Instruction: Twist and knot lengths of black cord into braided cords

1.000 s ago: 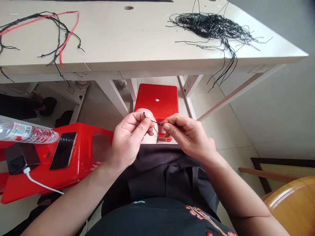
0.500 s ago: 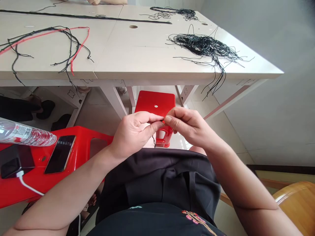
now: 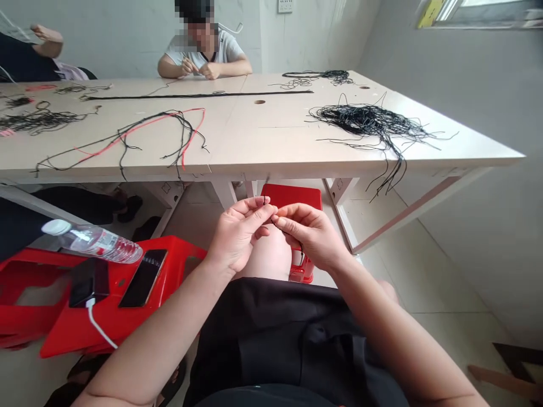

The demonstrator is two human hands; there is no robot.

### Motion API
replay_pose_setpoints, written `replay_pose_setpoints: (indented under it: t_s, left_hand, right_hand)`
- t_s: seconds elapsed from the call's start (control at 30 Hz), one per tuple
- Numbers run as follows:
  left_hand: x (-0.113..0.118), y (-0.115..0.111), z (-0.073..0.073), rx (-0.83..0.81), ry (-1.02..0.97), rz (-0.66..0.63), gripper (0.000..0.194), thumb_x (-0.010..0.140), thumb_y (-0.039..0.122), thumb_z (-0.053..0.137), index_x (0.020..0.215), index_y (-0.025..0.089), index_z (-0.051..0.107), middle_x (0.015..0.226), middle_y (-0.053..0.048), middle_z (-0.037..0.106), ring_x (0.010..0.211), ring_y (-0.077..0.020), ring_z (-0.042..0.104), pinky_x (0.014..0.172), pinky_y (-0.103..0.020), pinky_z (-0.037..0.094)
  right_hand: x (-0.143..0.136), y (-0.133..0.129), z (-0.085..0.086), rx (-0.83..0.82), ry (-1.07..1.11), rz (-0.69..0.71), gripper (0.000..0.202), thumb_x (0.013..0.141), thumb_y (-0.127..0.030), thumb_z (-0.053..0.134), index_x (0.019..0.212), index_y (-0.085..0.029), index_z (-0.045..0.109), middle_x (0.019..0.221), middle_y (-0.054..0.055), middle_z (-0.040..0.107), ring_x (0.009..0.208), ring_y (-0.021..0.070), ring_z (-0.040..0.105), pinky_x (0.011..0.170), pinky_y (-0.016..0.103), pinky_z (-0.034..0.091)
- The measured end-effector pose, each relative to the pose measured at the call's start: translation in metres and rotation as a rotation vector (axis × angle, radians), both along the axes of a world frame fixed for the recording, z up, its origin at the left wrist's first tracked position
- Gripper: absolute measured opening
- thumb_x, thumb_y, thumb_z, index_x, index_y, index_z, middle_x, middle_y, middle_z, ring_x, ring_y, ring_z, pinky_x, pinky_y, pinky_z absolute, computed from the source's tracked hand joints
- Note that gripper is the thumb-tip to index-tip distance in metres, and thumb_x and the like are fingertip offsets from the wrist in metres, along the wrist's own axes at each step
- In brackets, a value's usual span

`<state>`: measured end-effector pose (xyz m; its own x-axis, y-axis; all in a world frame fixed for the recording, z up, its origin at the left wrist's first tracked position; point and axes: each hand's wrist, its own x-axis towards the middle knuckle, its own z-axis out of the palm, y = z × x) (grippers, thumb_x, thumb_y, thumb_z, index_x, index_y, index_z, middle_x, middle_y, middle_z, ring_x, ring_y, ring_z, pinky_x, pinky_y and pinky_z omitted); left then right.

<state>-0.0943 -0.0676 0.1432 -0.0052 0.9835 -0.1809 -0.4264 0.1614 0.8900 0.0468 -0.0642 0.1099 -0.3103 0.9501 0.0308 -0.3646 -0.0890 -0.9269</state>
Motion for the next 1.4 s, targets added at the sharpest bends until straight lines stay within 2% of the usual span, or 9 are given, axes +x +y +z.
replay_pose_setpoints:
  t_s: [0.1,0.3,0.47,0.57,0.73,0.97,1.17,1.3,1.4]
  left_hand:
    - [-0.013,0.002,0.006,-0.029,-0.061,-0.059,0.015,0.066,0.014,0.077,0.079,0.013,0.069,0.069,-0.002,0.069,0.061,-0.0075,0.063,0.053,-0.015,0.048]
    - [-0.031,0.007,0.012,0.027,-0.077,-0.046,0.010,0.072,0.022,0.073,0.079,0.015,0.069,0.080,-0.002,0.070,0.068,-0.0091,0.065,0.057,-0.018,0.049]
    - [-0.037,0.008,0.017,0.045,-0.117,0.021,0.015,0.066,0.020,0.078,0.074,0.015,0.066,0.074,0.001,0.066,0.061,-0.0063,0.061,0.047,-0.015,0.041]
    - [-0.034,0.006,0.017,0.086,-0.068,0.073,0.019,0.061,0.019,0.082,0.069,0.015,0.065,0.070,0.001,0.066,0.058,-0.0054,0.058,0.044,-0.014,0.037]
    - [-0.022,0.002,0.010,0.166,0.113,0.082,0.023,0.056,0.024,0.085,0.069,0.015,0.068,0.068,0.000,0.065,0.053,-0.0048,0.053,0.042,-0.016,0.036]
    - [-0.012,-0.004,-0.005,0.410,0.223,0.159,0.020,0.059,0.029,0.083,0.067,0.018,0.069,0.062,0.002,0.067,0.054,-0.0077,0.056,0.056,-0.022,0.047]
    - [-0.021,-0.002,-0.004,0.306,-0.012,0.163,0.022,0.059,0.030,0.084,0.068,0.017,0.068,0.064,0.003,0.066,0.053,-0.0041,0.054,0.053,-0.017,0.045]
    - [-0.021,-0.003,-0.004,0.231,-0.095,-0.004,0.032,0.062,0.032,0.083,0.089,0.020,0.072,0.091,-0.003,0.072,0.080,-0.0113,0.065,0.074,-0.024,0.052]
    - [-0.022,0.000,-0.004,0.226,-0.068,0.005,0.026,0.062,0.034,0.082,0.081,0.019,0.073,0.090,-0.005,0.074,0.083,-0.0154,0.068,0.075,-0.027,0.052]
  right_hand:
    - [-0.002,0.002,0.004,0.004,-0.051,0.001,0.030,0.069,-0.039,0.077,0.080,-0.014,0.065,0.067,-0.003,0.057,0.048,0.0022,0.035,0.043,0.018,0.027]
    - [0.000,0.006,0.017,0.094,-0.183,0.060,0.033,0.075,-0.047,0.069,0.073,-0.015,0.064,0.065,-0.002,0.058,0.049,0.0036,0.034,0.044,0.020,0.025]
    - [0.002,0.008,0.018,0.089,-0.212,0.070,0.035,0.075,-0.048,0.069,0.071,-0.015,0.061,0.055,-0.006,0.048,0.046,0.0031,0.031,0.042,0.019,0.022]
    - [0.001,0.007,0.017,0.066,-0.184,0.117,0.033,0.078,-0.048,0.066,0.074,-0.015,0.061,0.058,-0.004,0.053,0.045,0.0030,0.036,0.040,0.018,0.026]
    - [-0.006,0.006,0.023,0.096,-0.100,0.164,0.031,0.079,-0.045,0.066,0.088,-0.015,0.062,0.076,0.003,0.067,0.060,0.0093,0.058,0.055,0.023,0.048]
    - [-0.014,0.002,0.023,0.295,-0.327,-0.020,0.034,0.079,-0.045,0.064,0.065,-0.016,0.056,0.058,-0.004,0.050,0.053,0.0061,0.039,0.048,0.020,0.030]
    - [-0.020,0.002,0.015,0.213,-0.229,0.077,0.031,0.079,-0.045,0.064,0.071,-0.016,0.057,0.056,-0.007,0.039,0.049,0.0049,0.029,0.045,0.021,0.024]
    - [-0.029,0.012,0.028,0.200,-0.183,0.106,0.034,0.078,-0.046,0.065,0.069,-0.015,0.055,0.056,-0.007,0.039,0.048,0.0041,0.029,0.043,0.020,0.022]
    - [-0.032,0.016,0.037,0.169,-0.153,0.132,0.034,0.077,-0.045,0.066,0.066,-0.015,0.053,0.054,-0.007,0.040,0.047,0.0036,0.031,0.043,0.020,0.021]
